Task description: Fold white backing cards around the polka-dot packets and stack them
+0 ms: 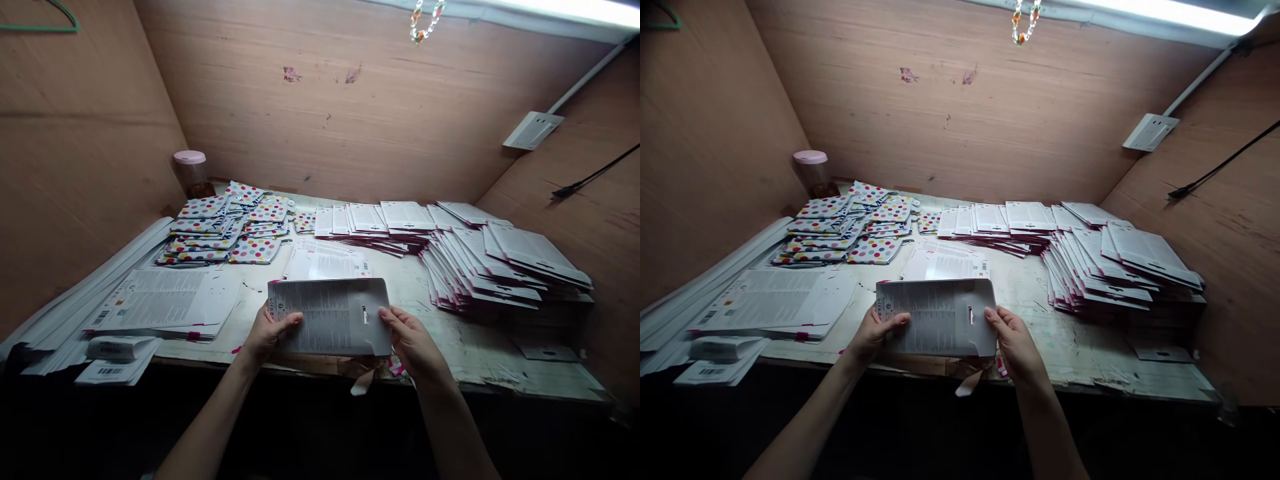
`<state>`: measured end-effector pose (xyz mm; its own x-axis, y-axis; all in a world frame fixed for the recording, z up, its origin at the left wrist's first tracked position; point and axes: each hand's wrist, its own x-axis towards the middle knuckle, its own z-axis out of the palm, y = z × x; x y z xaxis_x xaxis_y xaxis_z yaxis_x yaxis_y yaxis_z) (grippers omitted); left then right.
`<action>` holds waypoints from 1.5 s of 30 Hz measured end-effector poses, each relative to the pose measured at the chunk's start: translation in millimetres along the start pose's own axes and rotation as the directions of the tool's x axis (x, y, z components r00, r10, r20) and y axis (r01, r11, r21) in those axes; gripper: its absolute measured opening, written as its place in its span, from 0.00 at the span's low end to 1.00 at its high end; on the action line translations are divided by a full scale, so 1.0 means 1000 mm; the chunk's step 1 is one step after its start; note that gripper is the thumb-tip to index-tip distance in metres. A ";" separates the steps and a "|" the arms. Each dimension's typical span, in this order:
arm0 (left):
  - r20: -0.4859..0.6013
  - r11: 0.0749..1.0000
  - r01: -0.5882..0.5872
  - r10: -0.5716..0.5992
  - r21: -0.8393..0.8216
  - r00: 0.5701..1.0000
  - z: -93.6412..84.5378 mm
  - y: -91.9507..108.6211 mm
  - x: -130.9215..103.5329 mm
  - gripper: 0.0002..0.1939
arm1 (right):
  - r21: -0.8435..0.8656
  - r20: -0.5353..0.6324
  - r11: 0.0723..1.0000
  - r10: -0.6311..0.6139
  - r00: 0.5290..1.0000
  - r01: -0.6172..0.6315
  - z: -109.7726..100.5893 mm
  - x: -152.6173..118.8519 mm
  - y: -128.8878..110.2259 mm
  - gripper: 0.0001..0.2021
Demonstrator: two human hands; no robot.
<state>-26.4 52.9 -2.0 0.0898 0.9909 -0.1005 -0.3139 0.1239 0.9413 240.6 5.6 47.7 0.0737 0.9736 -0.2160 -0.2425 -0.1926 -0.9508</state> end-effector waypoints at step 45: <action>-0.038 0.970 -0.176 0.185 0.165 0.982 0.000 -0.014 0.004 0.26 | 0.065 0.345 0.997 0.025 0.938 -0.051 -0.044 0.013 0.031 0.17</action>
<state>-21.6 54.9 -15.8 -0.0053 0.9980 0.0629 -0.1646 -0.0629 0.9843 276.8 6.6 6.0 -0.2706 0.9509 -0.1501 -0.3087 -0.2334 -0.9221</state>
